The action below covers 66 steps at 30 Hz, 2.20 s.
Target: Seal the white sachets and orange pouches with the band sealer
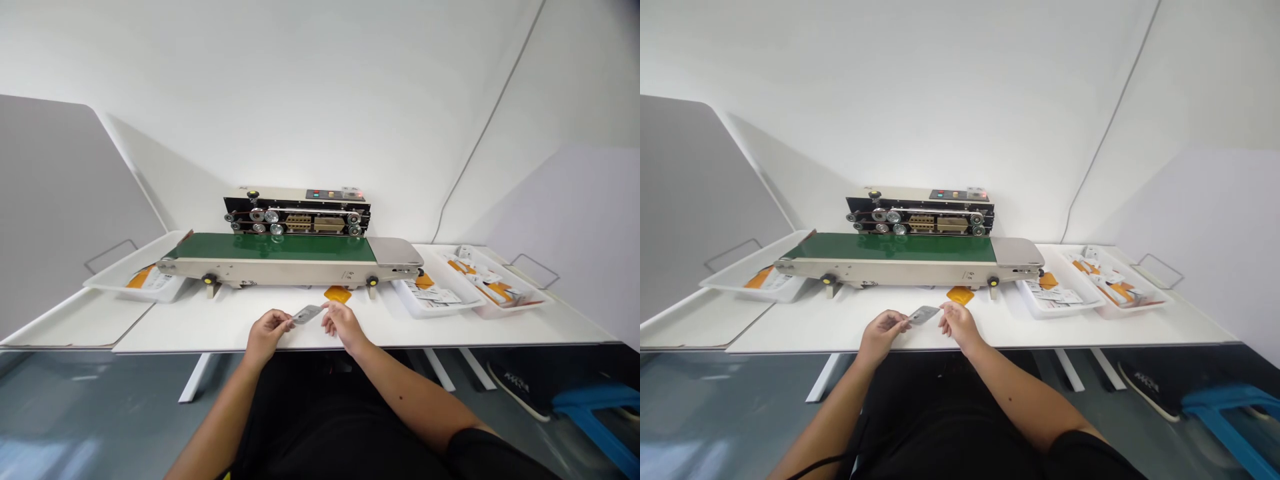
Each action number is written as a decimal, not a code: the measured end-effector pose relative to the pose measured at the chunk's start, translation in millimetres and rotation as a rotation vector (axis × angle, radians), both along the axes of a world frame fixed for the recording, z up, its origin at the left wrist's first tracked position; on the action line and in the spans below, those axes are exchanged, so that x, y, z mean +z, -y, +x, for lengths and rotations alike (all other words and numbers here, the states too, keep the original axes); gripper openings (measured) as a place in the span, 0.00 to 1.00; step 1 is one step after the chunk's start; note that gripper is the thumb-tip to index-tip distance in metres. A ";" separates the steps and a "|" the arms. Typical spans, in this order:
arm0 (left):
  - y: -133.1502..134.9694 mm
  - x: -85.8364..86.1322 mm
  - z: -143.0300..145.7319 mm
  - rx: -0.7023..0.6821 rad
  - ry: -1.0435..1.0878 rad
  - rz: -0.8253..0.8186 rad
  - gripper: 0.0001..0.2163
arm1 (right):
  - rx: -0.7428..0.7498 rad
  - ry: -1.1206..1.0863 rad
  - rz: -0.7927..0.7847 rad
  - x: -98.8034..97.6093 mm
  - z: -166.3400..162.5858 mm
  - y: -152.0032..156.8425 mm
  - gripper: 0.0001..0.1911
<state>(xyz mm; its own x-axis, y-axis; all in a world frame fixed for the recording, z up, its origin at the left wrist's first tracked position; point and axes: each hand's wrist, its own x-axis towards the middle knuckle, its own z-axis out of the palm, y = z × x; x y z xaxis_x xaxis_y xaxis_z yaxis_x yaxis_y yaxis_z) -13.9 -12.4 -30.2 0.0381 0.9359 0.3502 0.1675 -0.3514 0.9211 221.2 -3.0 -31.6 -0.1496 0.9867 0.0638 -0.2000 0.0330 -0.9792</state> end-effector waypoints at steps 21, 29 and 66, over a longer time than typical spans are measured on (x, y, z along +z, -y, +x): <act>6.0 7.3 -1.2 -0.041 -0.323 0.353 0.04 | -0.570 -0.440 -0.057 152.6 112.2 -113.1 0.04; 8.5 12.7 0.2 -0.045 -0.318 0.362 0.06 | -0.585 -0.392 -0.189 157.0 92.9 -152.1 0.10; -82.8 -14.4 26.8 -0.011 -0.955 0.148 0.35 | -0.084 1.276 0.420 3.6 23.6 -41.1 0.42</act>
<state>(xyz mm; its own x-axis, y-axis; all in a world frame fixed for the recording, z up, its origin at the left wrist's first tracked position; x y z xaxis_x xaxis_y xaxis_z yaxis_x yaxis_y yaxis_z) 12.9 70.4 -44.6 0.3766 0.8826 0.2813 0.8188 -0.4592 0.3445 244.9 38.2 -28.0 -0.2715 0.9360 0.2238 0.8543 0.3415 -0.3919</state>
